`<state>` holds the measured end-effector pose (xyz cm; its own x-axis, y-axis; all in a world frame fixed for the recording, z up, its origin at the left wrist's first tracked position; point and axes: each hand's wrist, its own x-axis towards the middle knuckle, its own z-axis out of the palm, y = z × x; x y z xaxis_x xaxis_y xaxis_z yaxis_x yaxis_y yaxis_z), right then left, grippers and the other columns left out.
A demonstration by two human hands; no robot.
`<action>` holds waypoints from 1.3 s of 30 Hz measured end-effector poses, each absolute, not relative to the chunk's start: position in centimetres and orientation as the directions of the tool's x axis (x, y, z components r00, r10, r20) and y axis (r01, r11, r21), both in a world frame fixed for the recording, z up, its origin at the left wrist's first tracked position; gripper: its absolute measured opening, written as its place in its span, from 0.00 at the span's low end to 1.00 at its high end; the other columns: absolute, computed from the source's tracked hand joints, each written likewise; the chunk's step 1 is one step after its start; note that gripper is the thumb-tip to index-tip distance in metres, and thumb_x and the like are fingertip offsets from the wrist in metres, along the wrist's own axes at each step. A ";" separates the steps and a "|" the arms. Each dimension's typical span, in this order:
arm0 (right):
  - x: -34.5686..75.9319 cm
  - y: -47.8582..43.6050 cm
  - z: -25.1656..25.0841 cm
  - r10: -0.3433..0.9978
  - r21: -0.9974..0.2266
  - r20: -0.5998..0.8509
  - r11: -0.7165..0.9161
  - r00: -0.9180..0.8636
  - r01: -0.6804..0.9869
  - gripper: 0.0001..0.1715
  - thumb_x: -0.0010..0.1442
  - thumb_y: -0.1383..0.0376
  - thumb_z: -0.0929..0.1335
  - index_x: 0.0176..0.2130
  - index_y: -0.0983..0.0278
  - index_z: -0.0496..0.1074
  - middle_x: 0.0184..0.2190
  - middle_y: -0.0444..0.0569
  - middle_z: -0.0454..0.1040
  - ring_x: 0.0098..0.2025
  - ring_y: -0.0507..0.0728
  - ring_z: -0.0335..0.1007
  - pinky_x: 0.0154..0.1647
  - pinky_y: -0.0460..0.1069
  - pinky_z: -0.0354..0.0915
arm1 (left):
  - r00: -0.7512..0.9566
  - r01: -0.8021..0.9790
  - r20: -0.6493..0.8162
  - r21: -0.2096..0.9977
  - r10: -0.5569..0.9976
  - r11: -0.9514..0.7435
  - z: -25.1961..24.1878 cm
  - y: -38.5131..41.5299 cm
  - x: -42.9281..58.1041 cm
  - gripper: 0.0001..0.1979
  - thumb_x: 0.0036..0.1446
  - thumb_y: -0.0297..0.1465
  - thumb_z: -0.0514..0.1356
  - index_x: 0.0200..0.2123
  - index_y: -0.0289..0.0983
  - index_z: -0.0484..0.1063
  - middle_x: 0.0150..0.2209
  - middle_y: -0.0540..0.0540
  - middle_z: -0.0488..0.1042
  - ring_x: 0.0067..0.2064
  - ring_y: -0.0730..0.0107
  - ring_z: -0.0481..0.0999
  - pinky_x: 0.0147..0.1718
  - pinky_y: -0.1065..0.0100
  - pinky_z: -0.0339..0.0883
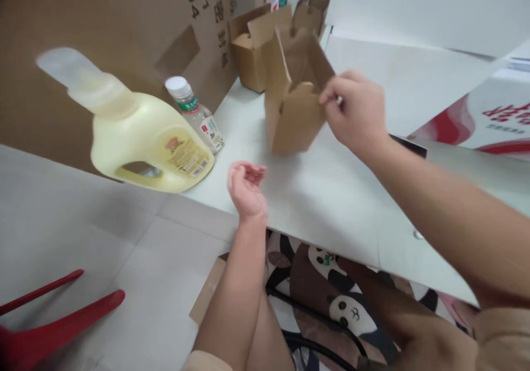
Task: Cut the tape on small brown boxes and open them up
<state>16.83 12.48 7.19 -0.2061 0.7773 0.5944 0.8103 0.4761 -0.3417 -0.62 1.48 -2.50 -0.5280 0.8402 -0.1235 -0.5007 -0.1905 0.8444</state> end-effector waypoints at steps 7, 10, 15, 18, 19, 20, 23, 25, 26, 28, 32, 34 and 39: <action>28.9 -5.8 1.2 0.588 -0.604 0.762 0.490 0.273 0.629 0.11 0.56 0.52 0.72 0.33 0.54 0.72 0.31 0.51 0.77 0.34 0.63 0.77 0.32 0.61 0.69 | -0.328 -0.213 0.272 0.912 0.905 -0.351 -2.1 0.3 2.5 0.24 0.64 0.54 0.51 0.51 0.44 0.72 0.57 0.43 0.74 0.64 0.57 0.71 0.61 0.57 0.64; 31.2 -8.5 -0.4 0.534 -0.587 0.774 0.406 0.340 0.700 0.08 0.61 0.54 0.69 0.35 0.50 0.79 0.40 0.52 0.78 0.45 0.66 0.77 0.50 0.70 0.68 | 0.003 -0.269 0.371 0.895 0.929 -0.356 -1.7 -0.6 5.9 0.31 0.58 0.61 0.57 0.50 0.45 0.76 0.57 0.41 0.76 0.62 0.52 0.73 0.62 0.53 0.66; 34.0 -8.0 -2.2 0.640 -0.763 0.623 0.369 0.450 0.532 0.36 0.51 0.58 0.74 0.59 0.44 0.71 0.61 0.49 0.69 0.62 0.66 0.68 0.59 0.67 0.66 | 0.088 -0.173 0.366 0.922 0.926 -0.348 -1.6 -0.5 9.5 0.31 0.50 0.62 0.63 0.37 0.40 0.82 0.49 0.39 0.80 0.65 0.46 0.70 0.65 0.49 0.63; 34.2 -7.8 -2.9 0.788 -0.930 0.359 0.258 0.501 0.261 0.30 0.56 0.57 0.72 0.58 0.48 0.70 0.50 0.49 0.77 0.51 0.63 0.77 0.54 0.65 0.71 | 0.010 -0.075 0.313 0.947 0.950 -0.311 -1.7 0.2 10.1 0.26 0.52 0.57 0.66 0.33 0.39 0.81 0.44 0.40 0.80 0.62 0.47 0.73 0.63 0.51 0.66; 34.1 -7.9 -2.9 0.819 -0.951 0.304 0.229 0.487 0.210 0.22 0.59 0.56 0.71 0.53 0.50 0.74 0.46 0.48 0.79 0.48 0.63 0.78 0.54 0.65 0.71 | -0.008 -0.057 0.302 0.952 0.953 -0.302 -1.7 0.4 10.2 0.23 0.53 0.54 0.67 0.35 0.39 0.81 0.46 0.40 0.80 0.61 0.48 0.74 0.62 0.52 0.66; 33.8 -8.1 -2.9 0.839 -0.956 0.289 0.229 0.462 0.183 0.15 0.61 0.56 0.70 0.48 0.52 0.76 0.45 0.48 0.80 0.49 0.63 0.78 0.55 0.65 0.71 | -0.021 -0.048 0.297 0.953 0.955 -0.298 -1.7 0.5 10.2 0.22 0.53 0.52 0.68 0.39 0.40 0.81 0.48 0.41 0.79 0.61 0.49 0.74 0.62 0.52 0.66; 33.4 -8.8 -2.7 0.871 -0.925 0.377 0.339 0.316 0.171 0.11 0.63 0.54 0.68 0.40 0.52 0.80 0.49 0.47 0.79 0.57 0.65 0.74 0.65 0.66 0.65 | 0.004 -0.026 0.326 0.945 0.945 -0.326 -1.6 0.9 10.2 0.20 0.54 0.48 0.69 0.45 0.44 0.80 0.57 0.44 0.76 0.64 0.50 0.72 0.65 0.51 0.64; 33.5 -9.2 -2.9 0.874 -0.903 0.425 0.390 0.236 0.179 0.17 0.62 0.50 0.66 0.38 0.52 0.81 0.54 0.47 0.77 0.60 0.67 0.71 0.67 0.67 0.62 | 0.051 0.003 0.355 0.935 0.933 -0.356 -1.7 1.1 10.0 0.17 0.55 0.48 0.68 0.41 0.44 0.82 0.60 0.44 0.74 0.66 0.50 0.69 0.67 0.50 0.62; 33.6 -9.3 -3.1 0.877 -0.901 0.425 0.389 0.224 0.191 0.20 0.61 0.47 0.65 0.39 0.52 0.82 0.56 0.47 0.76 0.62 0.68 0.69 0.68 0.68 0.61 | 0.065 0.018 0.363 0.931 0.929 -0.365 -1.7 1.3 9.8 0.16 0.55 0.48 0.68 0.38 0.43 0.83 0.59 0.43 0.74 0.66 0.49 0.69 0.67 0.49 0.61; 34.0 -9.3 -4.0 0.869 -0.905 0.416 0.367 0.267 0.214 0.24 0.61 0.43 0.63 0.46 0.50 0.80 0.59 0.47 0.74 0.64 0.68 0.67 0.67 0.67 0.61 | 0.053 0.031 0.367 0.929 0.929 -0.369 -2.0 1.7 9.3 0.14 0.56 0.46 0.67 0.35 0.42 0.84 0.58 0.43 0.75 0.66 0.49 0.69 0.68 0.49 0.60; 34.3 -8.9 -6.0 0.890 -0.954 0.298 0.262 0.346 0.148 0.32 0.64 0.43 0.62 0.63 0.48 0.66 0.64 0.48 0.70 0.67 0.66 0.65 0.68 0.67 0.60 | -0.113 -0.040 0.300 0.951 0.947 -0.306 -2.7 3.0 7.9 0.12 0.57 0.42 0.64 0.37 0.42 0.83 0.57 0.45 0.77 0.67 0.52 0.69 0.68 0.50 0.61; 33.8 -8.8 -6.5 0.934 -0.973 0.230 0.213 0.272 0.089 0.34 0.65 0.42 0.62 0.65 0.49 0.64 0.66 0.49 0.68 0.68 0.66 0.64 0.69 0.67 0.60 | -0.205 -0.117 0.214 0.964 0.955 -0.241 -3.0 3.5 7.3 0.13 0.58 0.41 0.62 0.39 0.41 0.82 0.56 0.45 0.78 0.66 0.55 0.71 0.66 0.54 0.63; 31.4 -8.9 -6.4 0.965 -0.973 0.230 0.230 0.127 0.017 0.43 0.64 0.34 0.58 0.67 0.53 0.63 0.67 0.51 0.67 0.72 0.66 0.57 0.72 0.63 0.59 | -0.184 -0.241 -0.012 0.970 0.983 -0.033 -3.0 3.4 7.7 0.19 0.56 0.44 0.63 0.48 0.41 0.78 0.53 0.44 0.80 0.58 0.58 0.78 0.50 0.65 0.76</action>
